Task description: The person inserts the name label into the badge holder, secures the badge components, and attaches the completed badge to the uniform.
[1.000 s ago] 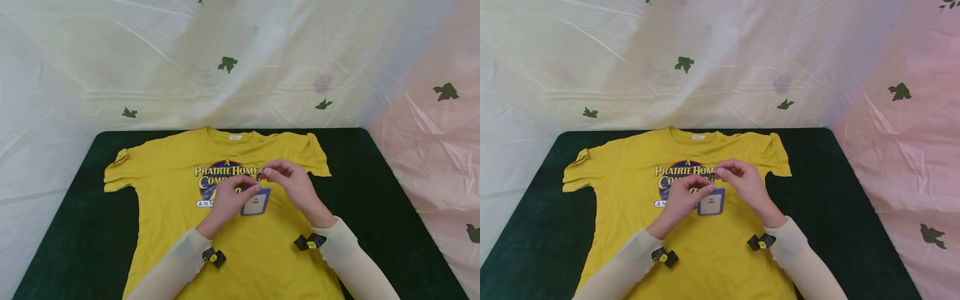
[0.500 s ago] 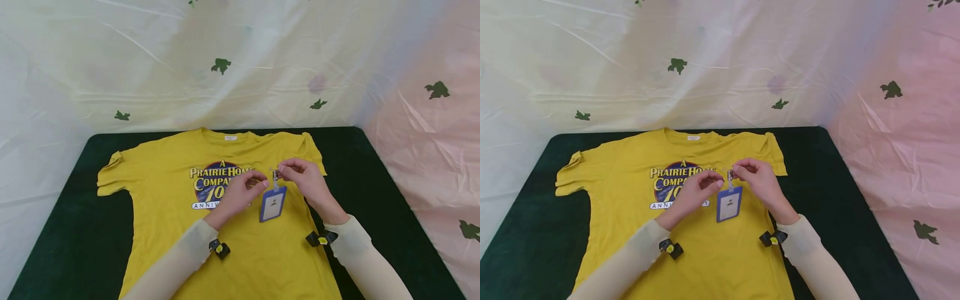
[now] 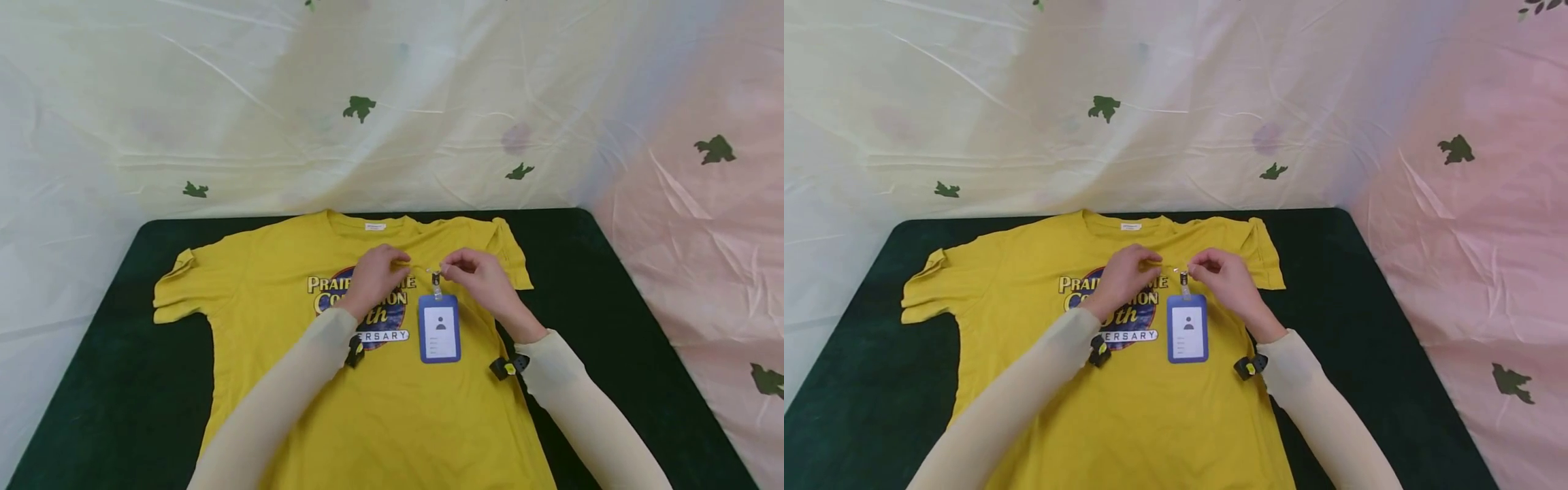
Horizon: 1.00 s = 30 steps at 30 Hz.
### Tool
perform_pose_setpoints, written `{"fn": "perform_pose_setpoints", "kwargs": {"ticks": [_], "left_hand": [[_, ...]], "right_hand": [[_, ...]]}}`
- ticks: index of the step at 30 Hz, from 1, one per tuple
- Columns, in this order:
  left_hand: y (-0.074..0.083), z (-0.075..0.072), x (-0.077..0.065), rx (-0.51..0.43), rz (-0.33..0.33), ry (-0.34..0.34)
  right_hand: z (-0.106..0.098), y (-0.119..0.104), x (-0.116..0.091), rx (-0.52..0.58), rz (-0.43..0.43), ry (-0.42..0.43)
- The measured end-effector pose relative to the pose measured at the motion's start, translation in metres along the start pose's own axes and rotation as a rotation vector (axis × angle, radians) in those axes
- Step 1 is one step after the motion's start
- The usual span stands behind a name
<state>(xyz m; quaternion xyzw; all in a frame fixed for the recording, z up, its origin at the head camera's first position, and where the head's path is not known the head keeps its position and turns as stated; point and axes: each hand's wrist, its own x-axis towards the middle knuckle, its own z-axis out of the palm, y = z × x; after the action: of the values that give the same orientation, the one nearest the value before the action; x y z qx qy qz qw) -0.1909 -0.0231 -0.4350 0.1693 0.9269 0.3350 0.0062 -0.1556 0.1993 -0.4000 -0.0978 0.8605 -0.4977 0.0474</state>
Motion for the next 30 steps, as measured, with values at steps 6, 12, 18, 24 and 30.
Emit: {"fn": "perform_pose_setpoints", "kwargs": {"ticks": [6,12,18,24,30], "left_hand": [[-0.007,0.000,0.011,0.024,-0.015,-0.016],[-0.005,0.002,0.016,0.037,-0.011,0.005],[-0.006,0.008,0.013,0.000,-0.044,0.005],[-0.010,0.013,0.011,-0.123,-0.081,0.031],[-0.015,0.014,0.009,-0.237,-0.107,0.045]], "right_hand": [[0.009,0.007,0.015,-0.081,0.036,-0.014],[0.015,0.012,0.028,-0.172,0.057,-0.041],[0.024,0.016,0.034,-0.201,0.096,-0.099],[0.031,0.018,0.037,-0.201,0.145,-0.090],[0.032,0.019,0.042,-0.209,0.166,-0.086]]}}
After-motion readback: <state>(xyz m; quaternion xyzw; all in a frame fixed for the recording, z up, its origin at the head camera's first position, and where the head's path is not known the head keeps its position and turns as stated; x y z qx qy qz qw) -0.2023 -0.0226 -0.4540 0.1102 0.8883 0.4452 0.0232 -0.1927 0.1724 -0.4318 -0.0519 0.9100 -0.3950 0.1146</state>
